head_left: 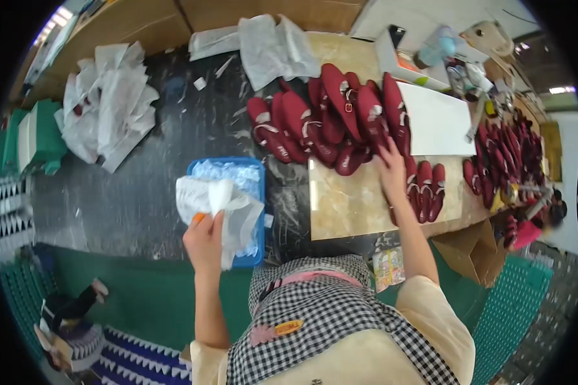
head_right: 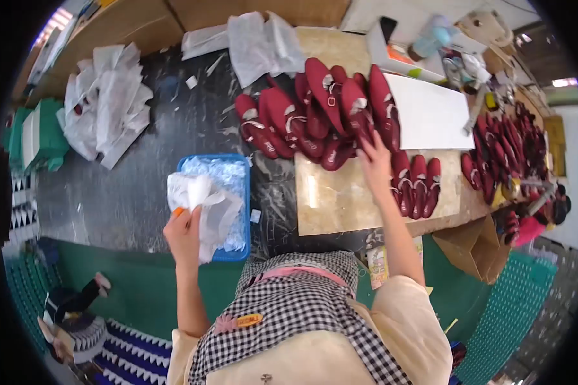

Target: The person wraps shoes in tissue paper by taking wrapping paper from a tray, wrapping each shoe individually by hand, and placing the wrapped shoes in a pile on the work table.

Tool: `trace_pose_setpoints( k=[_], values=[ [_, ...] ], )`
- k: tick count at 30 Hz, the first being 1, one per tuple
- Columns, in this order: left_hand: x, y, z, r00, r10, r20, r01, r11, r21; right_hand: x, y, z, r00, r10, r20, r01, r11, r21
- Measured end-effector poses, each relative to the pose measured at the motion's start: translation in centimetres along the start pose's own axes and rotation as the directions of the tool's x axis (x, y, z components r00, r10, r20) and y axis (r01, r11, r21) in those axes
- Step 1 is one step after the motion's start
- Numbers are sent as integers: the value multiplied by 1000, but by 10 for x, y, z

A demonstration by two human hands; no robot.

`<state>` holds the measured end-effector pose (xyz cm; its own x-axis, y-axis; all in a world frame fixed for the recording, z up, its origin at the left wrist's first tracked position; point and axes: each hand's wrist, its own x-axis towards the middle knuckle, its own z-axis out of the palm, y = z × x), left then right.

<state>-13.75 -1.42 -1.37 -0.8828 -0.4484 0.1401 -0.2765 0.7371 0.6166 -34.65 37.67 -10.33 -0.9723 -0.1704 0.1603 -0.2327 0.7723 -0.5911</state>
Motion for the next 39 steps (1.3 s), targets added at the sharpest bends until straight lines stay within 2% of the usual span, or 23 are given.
trace_pose_setpoints(
  k=[2,4,5,7,9,11,12,13,15,16,17,19,20,22,23,26,27,28,30,31,35,37,39],
  values=[
    [2,-4,7,1000,12,20,-16,985,170,-15,-62,-52,986,26,167,-88,922,378],
    [5,-8,13,998,45,40,-54,960,274,-34,-112,-93,854,-195,482,18,938,347],
    [6,-9,18,999,52,4,-51,950,307,-41,-147,-104,755,-355,550,239,932,274],
    [5,1,16,999,40,-11,-34,936,351,-65,-196,-98,624,-534,570,577,807,125],
    [-13,23,11,994,102,31,-106,918,382,-83,-219,-67,602,-562,568,617,779,117],
    [-47,48,4,979,203,23,-204,961,187,-91,-218,-13,665,-452,594,250,885,393],
    [-58,59,-9,976,218,15,-219,974,53,-87,-209,24,552,-298,779,-165,877,452],
    [-63,55,-17,981,192,-40,-188,979,83,-79,-239,43,469,-20,883,-679,631,375],
    [-52,30,-43,974,139,-180,-106,978,178,-59,-321,88,542,-268,796,-745,285,603],
    [-41,10,-70,953,27,-303,6,994,108,-42,-351,121,518,-402,755,-650,389,653],
    [-31,-1,-99,906,-91,-413,108,994,19,-30,-396,128,713,-399,576,-519,252,817],
    [-10,-3,-137,797,-209,-567,151,977,-148,-55,-423,152,852,-465,243,-97,314,944],
    [-4,-5,-132,808,-205,-552,133,977,-168,-64,-418,132,750,-606,266,-103,290,951],
    [-8,-7,-103,897,-205,-391,115,963,-242,-58,-379,107,457,-563,688,-245,664,706],
    [-13,-10,-86,920,-186,-345,107,966,-236,-57,-349,114,572,-559,600,-194,619,761],
    [-21,-32,-70,957,-158,-245,102,969,-224,-28,-226,98,815,-188,548,-107,881,461],
    [-20,-36,-68,960,-178,-214,135,971,-199,-4,-181,86,903,-381,200,262,856,445],
    [-17,-31,-60,960,-181,-215,135,968,-211,22,-124,83,923,-385,19,382,920,91],
    [-10,-17,-44,984,-104,-146,83,986,-142,48,-56,70,965,-240,-105,167,873,-458],
    [-8,-9,-38,992,-69,-102,59,993,-99,59,-26,75,978,-204,-50,146,830,-538],
    [4,-1,-13,998,-59,14,59,998,-10,85,-25,58,973,-116,201,169,948,-269],
    [9,-8,-1,1000,15,6,-16,993,119,71,-64,8,939,-43,340,12,995,95],
    [15,-24,16,997,62,-54,-49,976,213,33,-115,-43,838,-207,504,103,969,227]
  ],
)
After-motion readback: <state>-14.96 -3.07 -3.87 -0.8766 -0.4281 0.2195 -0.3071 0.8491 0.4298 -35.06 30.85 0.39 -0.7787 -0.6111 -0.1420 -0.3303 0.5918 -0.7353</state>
